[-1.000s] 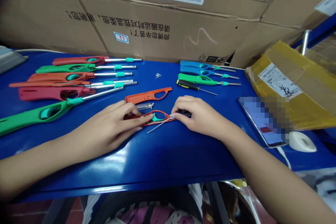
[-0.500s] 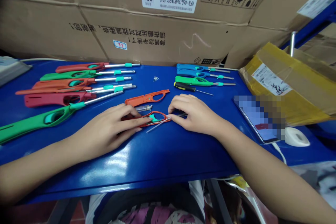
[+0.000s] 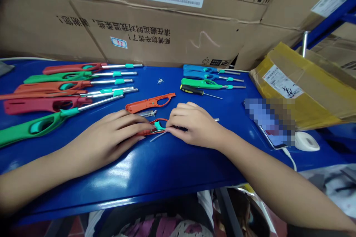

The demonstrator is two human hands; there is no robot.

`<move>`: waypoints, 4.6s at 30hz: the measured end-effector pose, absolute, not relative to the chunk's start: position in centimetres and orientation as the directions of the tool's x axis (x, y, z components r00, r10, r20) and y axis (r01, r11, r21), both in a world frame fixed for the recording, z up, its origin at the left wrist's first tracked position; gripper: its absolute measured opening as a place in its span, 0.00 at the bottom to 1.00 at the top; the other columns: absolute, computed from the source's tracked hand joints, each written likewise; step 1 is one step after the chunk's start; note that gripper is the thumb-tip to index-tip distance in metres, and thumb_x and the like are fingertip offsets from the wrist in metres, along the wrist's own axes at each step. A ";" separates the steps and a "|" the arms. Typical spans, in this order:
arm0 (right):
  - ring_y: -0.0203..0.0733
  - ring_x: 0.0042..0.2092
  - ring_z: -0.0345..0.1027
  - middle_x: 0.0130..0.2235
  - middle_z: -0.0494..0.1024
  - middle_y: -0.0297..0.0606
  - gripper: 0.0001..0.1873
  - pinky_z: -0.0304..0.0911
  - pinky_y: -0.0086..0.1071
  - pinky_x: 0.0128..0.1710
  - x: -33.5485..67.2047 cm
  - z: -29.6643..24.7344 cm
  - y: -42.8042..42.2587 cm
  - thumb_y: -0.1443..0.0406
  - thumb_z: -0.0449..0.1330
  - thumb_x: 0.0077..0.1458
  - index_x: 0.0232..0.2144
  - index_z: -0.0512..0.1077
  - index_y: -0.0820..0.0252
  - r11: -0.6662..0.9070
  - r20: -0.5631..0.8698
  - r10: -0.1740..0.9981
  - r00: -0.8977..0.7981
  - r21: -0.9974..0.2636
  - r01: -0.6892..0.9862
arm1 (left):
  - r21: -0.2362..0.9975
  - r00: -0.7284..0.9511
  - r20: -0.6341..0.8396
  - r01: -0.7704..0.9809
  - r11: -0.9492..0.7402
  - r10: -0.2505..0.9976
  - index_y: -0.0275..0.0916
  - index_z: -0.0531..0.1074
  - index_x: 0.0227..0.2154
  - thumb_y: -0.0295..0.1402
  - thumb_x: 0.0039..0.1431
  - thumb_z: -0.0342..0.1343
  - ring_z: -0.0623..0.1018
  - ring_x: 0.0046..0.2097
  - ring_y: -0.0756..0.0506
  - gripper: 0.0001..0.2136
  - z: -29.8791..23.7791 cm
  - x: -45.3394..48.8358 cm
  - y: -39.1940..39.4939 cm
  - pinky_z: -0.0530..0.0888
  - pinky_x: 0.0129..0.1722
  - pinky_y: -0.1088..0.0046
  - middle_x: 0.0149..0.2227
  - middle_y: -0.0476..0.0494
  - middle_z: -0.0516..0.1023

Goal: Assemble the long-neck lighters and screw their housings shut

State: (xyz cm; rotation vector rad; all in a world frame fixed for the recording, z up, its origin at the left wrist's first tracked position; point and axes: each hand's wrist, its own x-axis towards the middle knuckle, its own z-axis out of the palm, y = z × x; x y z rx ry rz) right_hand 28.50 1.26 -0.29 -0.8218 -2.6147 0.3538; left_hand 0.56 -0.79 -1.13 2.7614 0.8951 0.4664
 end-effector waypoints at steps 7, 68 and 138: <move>0.40 0.40 0.70 0.36 0.79 0.36 0.06 0.59 0.37 0.43 28.4 -0.2 1.3 0.66 0.60 0.65 0.35 0.76 0.58 0.782 0.263 0.607 -0.750 -0.367 0.504 | 0.266 0.774 0.239 0.529 -0.806 0.586 0.53 0.70 0.58 0.32 0.73 0.47 0.73 0.50 0.42 0.16 -1.2 0.7 -0.8 0.72 0.50 0.61 0.52 0.45 0.75; 0.39 0.31 0.63 0.29 0.74 0.34 0.06 0.52 0.32 0.32 25.6 3.7 0.7 0.68 0.60 0.54 0.26 0.68 0.57 0.793 -0.021 0.567 -0.824 -0.258 0.552 | 0.245 0.658 0.160 0.696 -0.675 0.736 0.35 0.79 0.41 0.33 0.65 0.57 0.77 0.45 0.40 0.08 1.2 2.1 3.2 0.75 0.46 0.62 0.40 0.39 0.77; 0.30 0.25 0.54 0.24 0.65 0.27 0.07 0.49 0.27 0.22 25.2 1.3 -0.3 0.62 0.60 0.61 0.33 0.72 0.60 0.114 -0.166 0.842 -0.513 -0.875 0.471 | 0.723 0.559 0.149 0.501 -0.476 0.815 0.38 0.77 0.44 0.34 0.69 0.56 0.75 0.33 0.53 0.07 0.1 0.3 -2.2 0.72 0.32 0.79 0.40 0.46 0.78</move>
